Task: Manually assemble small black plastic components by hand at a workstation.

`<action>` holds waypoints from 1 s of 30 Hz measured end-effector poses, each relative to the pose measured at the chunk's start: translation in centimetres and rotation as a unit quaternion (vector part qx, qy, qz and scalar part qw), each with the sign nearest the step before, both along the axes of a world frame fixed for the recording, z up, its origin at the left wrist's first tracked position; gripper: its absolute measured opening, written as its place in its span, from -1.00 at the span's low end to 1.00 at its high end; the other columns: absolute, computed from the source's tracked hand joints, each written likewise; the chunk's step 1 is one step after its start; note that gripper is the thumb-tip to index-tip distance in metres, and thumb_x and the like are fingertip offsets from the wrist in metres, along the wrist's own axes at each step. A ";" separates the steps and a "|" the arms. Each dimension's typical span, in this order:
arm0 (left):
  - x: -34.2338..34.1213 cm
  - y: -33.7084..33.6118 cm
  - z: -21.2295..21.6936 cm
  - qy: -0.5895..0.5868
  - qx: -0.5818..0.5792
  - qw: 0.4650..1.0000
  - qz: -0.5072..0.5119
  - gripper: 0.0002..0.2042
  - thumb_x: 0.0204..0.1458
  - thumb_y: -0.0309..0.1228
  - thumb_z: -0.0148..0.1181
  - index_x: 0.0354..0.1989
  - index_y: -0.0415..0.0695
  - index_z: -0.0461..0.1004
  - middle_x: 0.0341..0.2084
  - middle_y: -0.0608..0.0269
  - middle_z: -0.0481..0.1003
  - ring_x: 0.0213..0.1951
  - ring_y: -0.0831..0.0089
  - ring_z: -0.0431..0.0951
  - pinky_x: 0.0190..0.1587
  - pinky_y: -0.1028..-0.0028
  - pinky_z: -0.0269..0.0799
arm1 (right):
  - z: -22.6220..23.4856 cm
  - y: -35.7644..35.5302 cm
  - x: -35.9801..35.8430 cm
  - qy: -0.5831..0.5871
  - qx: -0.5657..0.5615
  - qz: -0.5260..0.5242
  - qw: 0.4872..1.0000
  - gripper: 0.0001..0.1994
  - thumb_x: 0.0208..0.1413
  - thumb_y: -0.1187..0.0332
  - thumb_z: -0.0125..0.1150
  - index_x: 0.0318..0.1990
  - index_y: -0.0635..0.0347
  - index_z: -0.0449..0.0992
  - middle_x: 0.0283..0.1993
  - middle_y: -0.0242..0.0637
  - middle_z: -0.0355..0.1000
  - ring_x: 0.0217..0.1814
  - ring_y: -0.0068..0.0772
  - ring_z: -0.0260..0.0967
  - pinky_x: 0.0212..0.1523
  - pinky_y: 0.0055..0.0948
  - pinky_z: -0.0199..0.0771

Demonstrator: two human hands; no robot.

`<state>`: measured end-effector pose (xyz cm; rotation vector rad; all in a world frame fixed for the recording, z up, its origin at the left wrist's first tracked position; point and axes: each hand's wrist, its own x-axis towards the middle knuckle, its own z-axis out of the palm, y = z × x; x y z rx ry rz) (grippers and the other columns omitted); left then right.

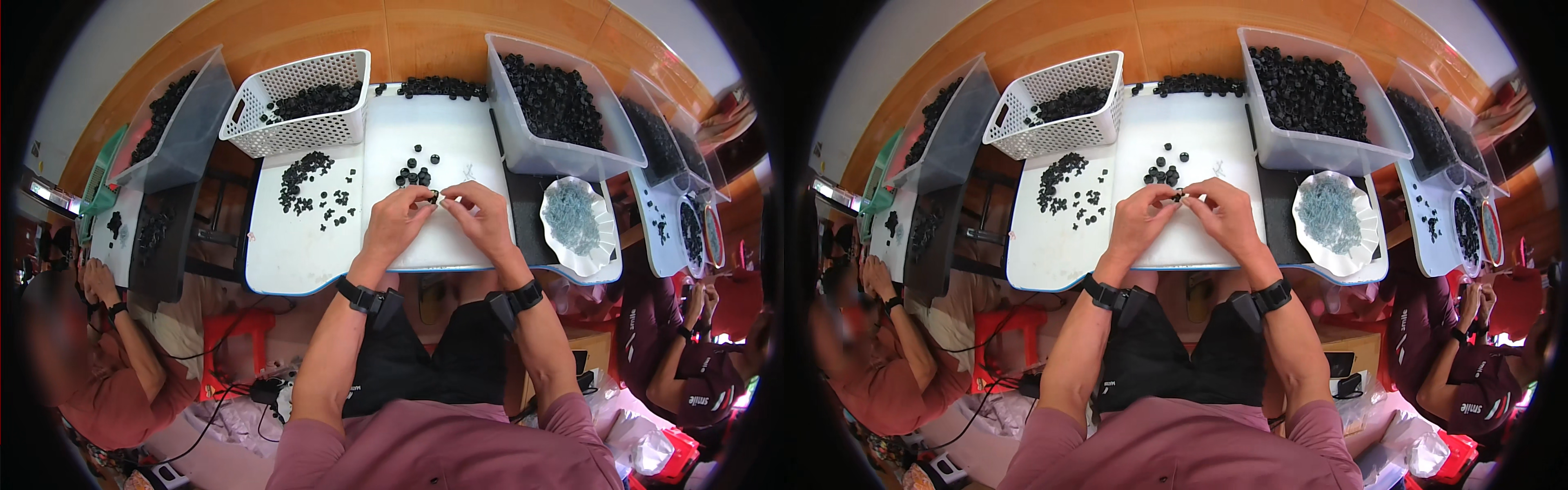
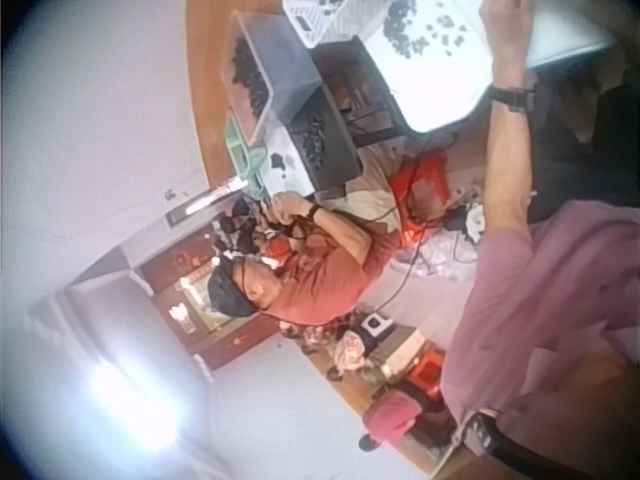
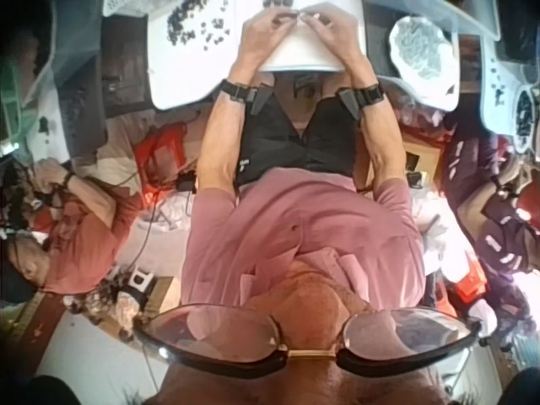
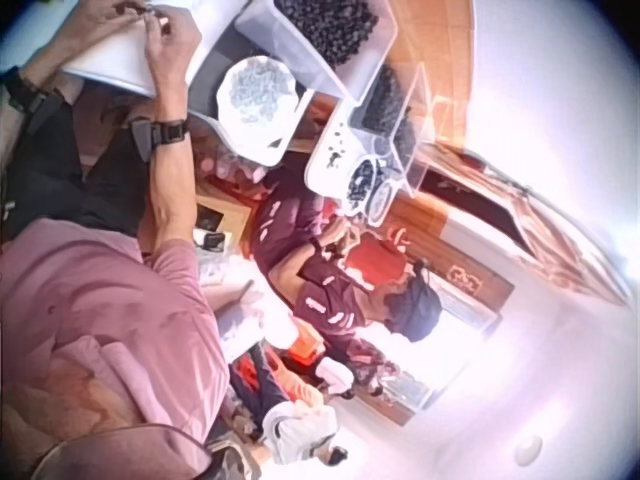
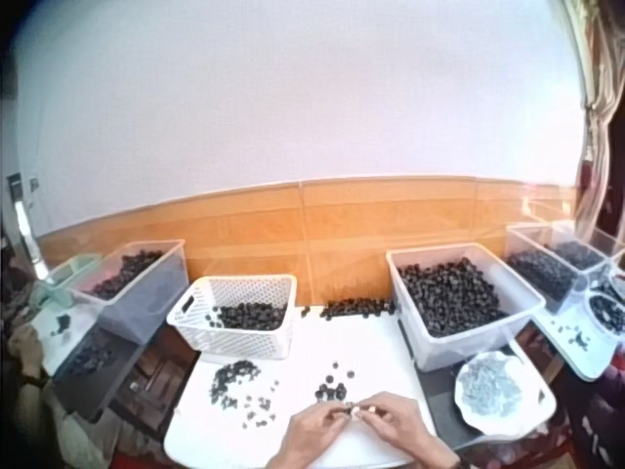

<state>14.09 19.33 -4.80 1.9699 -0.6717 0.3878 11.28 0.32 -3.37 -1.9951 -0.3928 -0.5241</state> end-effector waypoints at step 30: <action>0.2 -0.1 0.7 -0.129 0.185 0.971 0.077 -0.72 -0.02 -0.36 0.47 -0.12 -0.08 0.64 0.27 0.19 0.44 0.32 0.08 0.34 0.29 0.14 0.23 | -1.1 -0.1 0.4 0.125 0.223 -0.016 0.967 -0.87 0.17 0.54 0.33 -0.13 0.27 0.68 -0.25 -0.41 0.61 -0.29 -0.67 0.46 -0.21 -0.62 0.45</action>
